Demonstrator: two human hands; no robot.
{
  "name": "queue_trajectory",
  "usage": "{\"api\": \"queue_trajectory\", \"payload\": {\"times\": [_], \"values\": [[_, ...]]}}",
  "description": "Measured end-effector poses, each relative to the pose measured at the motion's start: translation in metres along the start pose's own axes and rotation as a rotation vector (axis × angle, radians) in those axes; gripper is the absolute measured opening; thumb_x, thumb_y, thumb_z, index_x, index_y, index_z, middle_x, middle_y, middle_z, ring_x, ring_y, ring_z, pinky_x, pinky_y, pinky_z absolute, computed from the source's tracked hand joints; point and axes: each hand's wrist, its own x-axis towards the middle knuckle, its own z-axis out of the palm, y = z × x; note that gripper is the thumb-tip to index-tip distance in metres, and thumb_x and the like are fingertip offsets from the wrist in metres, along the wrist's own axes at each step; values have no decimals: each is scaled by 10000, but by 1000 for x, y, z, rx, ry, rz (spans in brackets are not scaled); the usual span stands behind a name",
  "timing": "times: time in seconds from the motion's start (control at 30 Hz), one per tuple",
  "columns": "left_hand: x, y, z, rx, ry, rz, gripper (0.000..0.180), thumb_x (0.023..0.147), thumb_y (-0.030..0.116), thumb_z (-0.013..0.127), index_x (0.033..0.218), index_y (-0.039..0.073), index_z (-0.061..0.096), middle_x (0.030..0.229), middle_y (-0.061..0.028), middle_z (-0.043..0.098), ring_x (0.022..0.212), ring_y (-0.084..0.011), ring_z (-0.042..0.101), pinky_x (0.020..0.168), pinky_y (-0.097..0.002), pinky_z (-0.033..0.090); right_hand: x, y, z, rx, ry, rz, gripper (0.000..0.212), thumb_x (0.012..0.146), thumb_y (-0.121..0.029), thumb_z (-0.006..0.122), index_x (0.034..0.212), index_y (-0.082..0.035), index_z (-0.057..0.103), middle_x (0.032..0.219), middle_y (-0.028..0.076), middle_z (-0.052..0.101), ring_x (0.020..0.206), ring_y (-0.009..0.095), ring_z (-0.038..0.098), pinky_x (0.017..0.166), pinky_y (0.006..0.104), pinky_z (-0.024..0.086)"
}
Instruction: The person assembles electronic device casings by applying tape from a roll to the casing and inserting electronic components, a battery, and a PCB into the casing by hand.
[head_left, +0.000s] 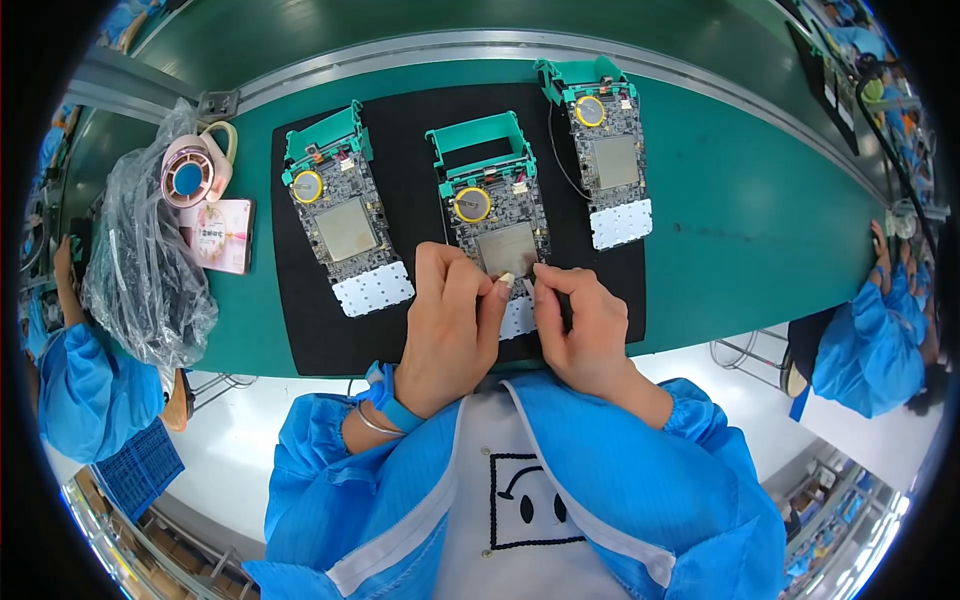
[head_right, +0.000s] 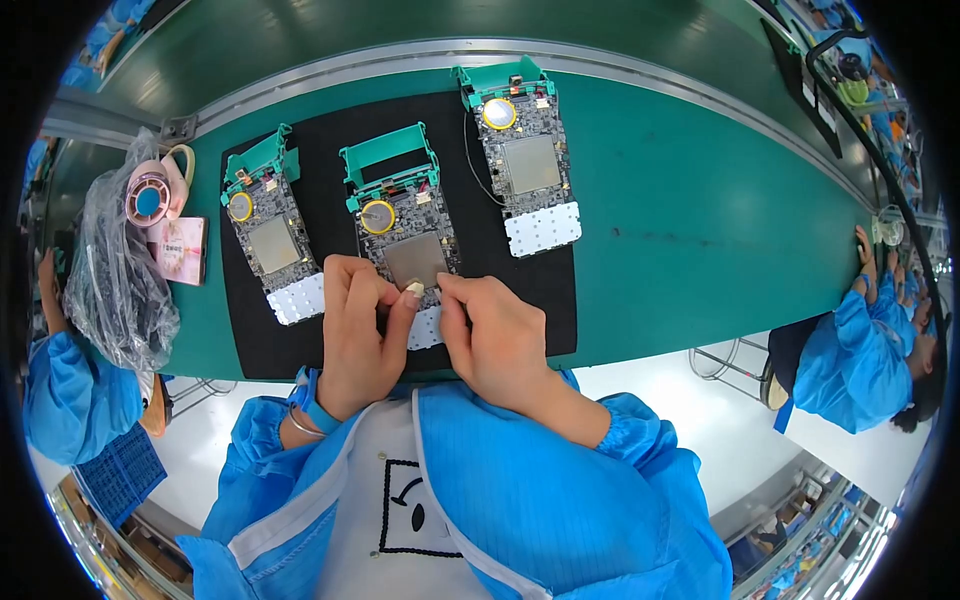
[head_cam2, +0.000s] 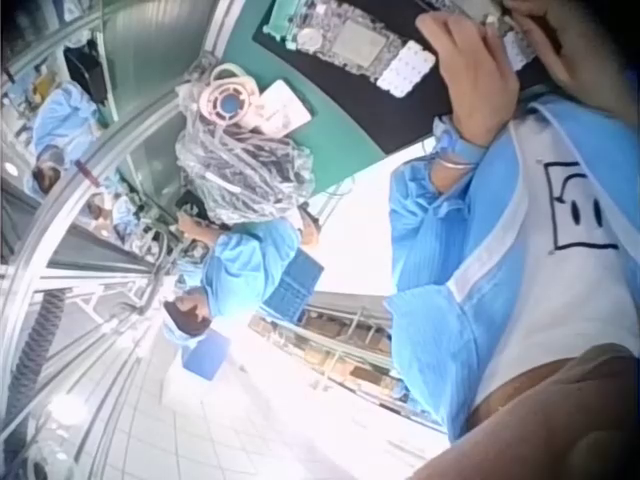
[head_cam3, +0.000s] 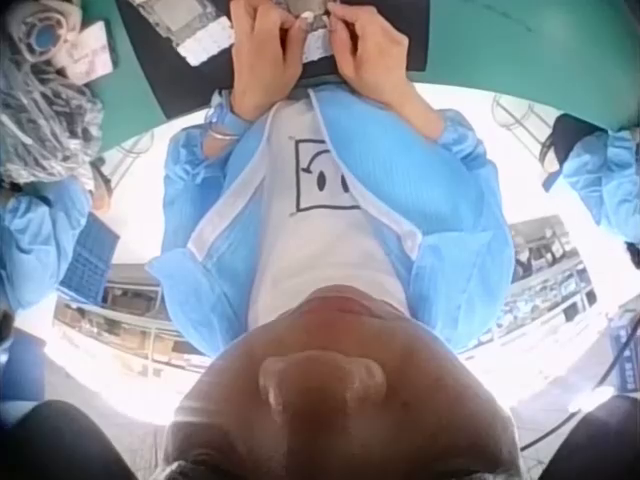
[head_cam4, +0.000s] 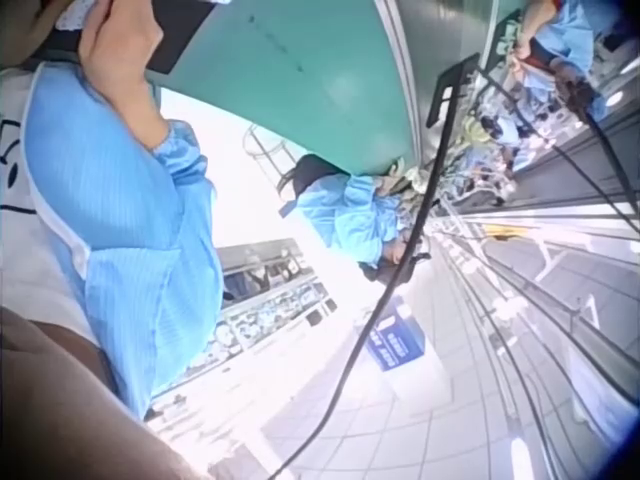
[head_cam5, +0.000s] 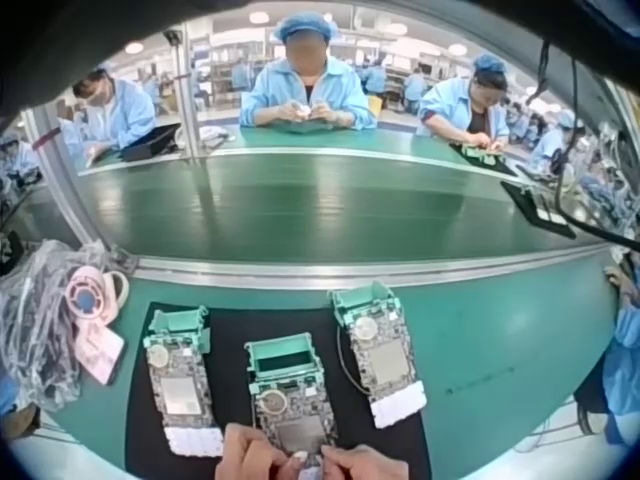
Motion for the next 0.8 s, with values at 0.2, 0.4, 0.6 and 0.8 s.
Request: {"api": "queue_trajectory", "payload": {"times": [0.2, 0.4, 0.6, 0.8], "values": [[1, 0, 0, -33, -6, -23, 152, 821, 14, 614, 815, -10, 464, 903, -163, 402, 648, -286, 514, 521, -350, 444, 3, 0, 1, 22, 21, -18, 184, 793, 41, 624, 974, 10, 607, 771, 120, 620, 591, 196, 599, 521, 274, 470], [0, 2, -4, -210, 2, -120, 114, 826, 7, 608, 894, -16, 519, 928, -132, 434, 737, -229, 547, 594, -286, 458, 5, 2, -12, -10, -97, -46, 224, 785, 26, 645, 1006, 4, 616, 785, 113, 609, 678, 196, 598, 580, 273, 470], [7, 26, -45, -391, -198, 263, 265, 850, 49, 528, 1099, -33, 564, 1033, -192, 571, 879, -276, 594, 798, -336, 487, 20, -30, -51, 37, -256, 24, 605, 680, -186, 755, 1215, -13, 530, 1089, 165, 523, 911, 282, 572, 757, 342, 489], [44, 16, -47, 190, -98, 367, 535, 622, -44, 538, 1156, -12, 559, 1263, -187, 482, 1127, -376, 473, 943, -433, 402, 19, -27, -59, 60, -355, 149, 572, 702, -114, 717, 1230, -18, 519, 1058, 148, 505, 798, 256, 596, 640, 311, 511]]}}
